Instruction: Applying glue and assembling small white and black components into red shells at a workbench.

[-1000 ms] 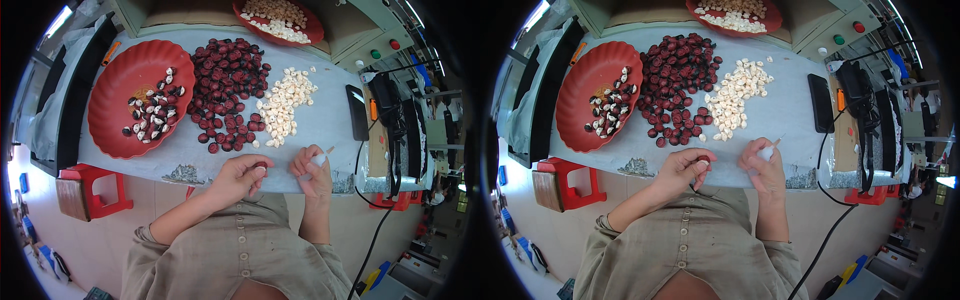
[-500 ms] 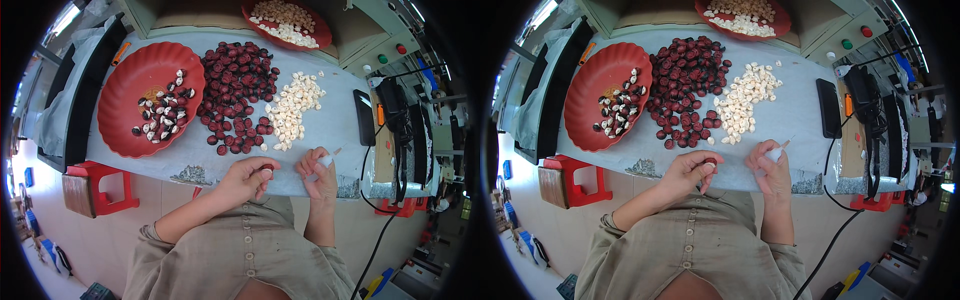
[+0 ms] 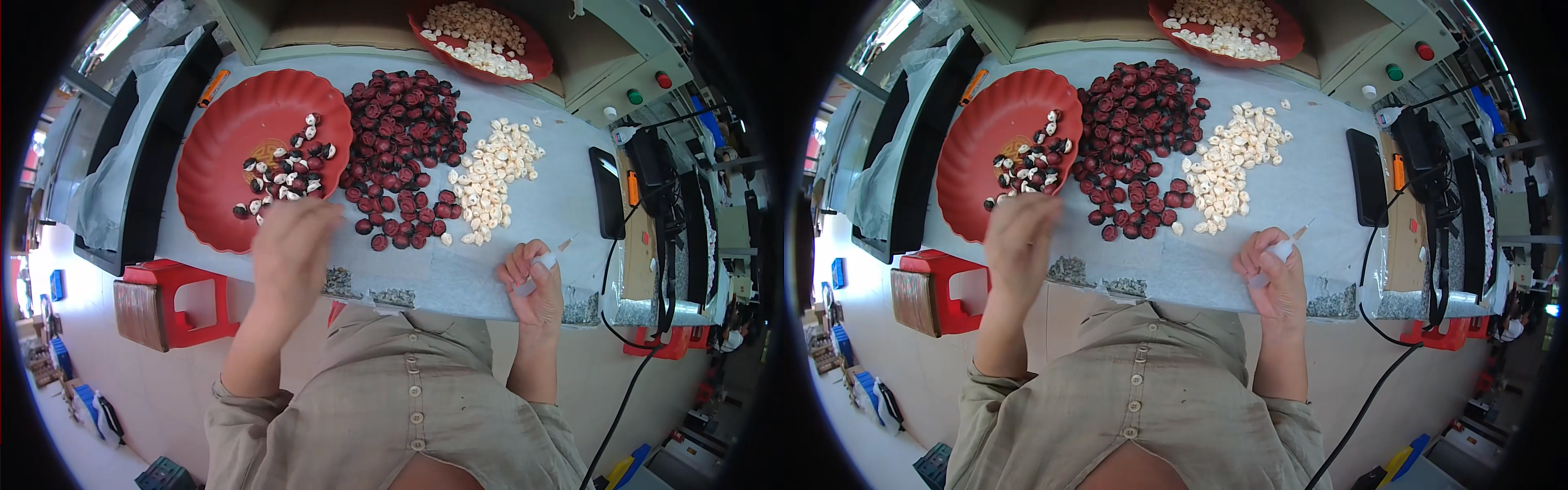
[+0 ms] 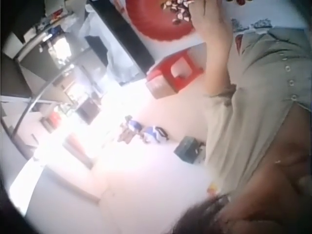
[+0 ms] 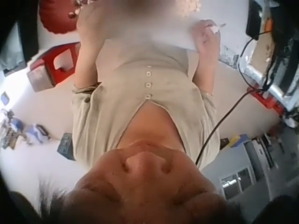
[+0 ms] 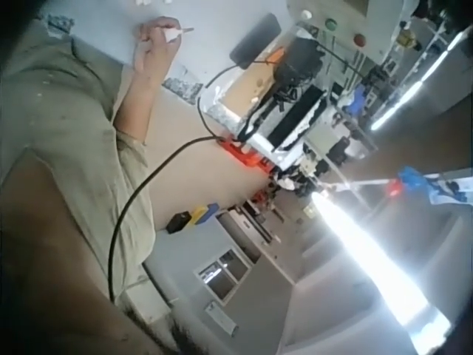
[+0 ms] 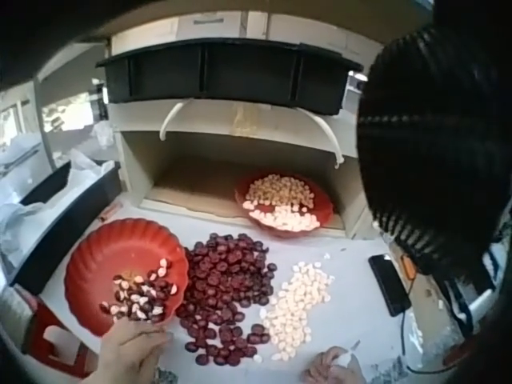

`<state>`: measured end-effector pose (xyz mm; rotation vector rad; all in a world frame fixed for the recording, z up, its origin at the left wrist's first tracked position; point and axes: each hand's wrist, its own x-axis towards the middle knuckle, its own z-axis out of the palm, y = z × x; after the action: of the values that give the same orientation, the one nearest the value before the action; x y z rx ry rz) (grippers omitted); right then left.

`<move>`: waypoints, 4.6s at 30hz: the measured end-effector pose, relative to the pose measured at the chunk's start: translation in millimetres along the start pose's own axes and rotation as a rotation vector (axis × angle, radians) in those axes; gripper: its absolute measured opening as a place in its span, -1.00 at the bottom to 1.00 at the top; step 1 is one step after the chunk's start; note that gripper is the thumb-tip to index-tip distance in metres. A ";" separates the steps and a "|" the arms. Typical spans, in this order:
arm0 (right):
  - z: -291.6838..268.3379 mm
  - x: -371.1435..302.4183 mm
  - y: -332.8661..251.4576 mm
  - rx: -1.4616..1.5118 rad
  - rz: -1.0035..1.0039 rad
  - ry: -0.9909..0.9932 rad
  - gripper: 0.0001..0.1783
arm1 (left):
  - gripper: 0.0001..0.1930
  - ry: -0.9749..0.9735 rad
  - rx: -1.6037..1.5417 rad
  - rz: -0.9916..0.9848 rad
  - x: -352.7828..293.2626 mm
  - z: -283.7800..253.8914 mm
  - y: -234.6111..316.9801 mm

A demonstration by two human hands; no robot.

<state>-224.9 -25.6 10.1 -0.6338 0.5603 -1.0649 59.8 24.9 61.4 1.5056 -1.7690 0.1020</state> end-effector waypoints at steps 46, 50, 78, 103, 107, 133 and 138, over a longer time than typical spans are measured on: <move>53.2 -14.0 5.1 -0.309 -0.383 0.078 -0.70 | -0.68 -0.373 -2.115 -1.094 -26.6 71.5 32.3; 57.7 -16.0 9.6 -0.514 -0.525 0.060 -0.70 | -0.66 -0.399 -2.123 -1.114 -27.2 71.6 30.8; 63.4 -14.3 7.0 -0.864 -0.660 -0.048 -0.75 | -0.71 -0.462 -2.138 -0.932 -39.0 78.0 25.3; 67.7 -20.1 -3.1 -1.219 -0.850 -0.151 -0.61 | -0.69 -0.407 -2.097 -0.935 -40.8 80.8 27.2; 69.3 -21.5 -7.0 -1.283 -0.843 -0.160 -0.61 | -0.70 -0.405 -2.084 -0.949 -40.4 80.5 28.0; 60.1 -10.9 13.0 -0.556 -0.397 0.081 -0.73 | -0.63 -0.455 -2.008 -0.987 -37.2 78.0 29.5; 58.6 -9.9 11.2 -0.580 -0.418 0.046 -0.71 | -0.68 -0.470 -2.045 -0.954 -39.1 79.8 27.5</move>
<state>-181.4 -1.0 44.0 -1.2777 0.8091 -1.3156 -5.2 21.9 -5.1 0.4566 -0.3946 -1.9368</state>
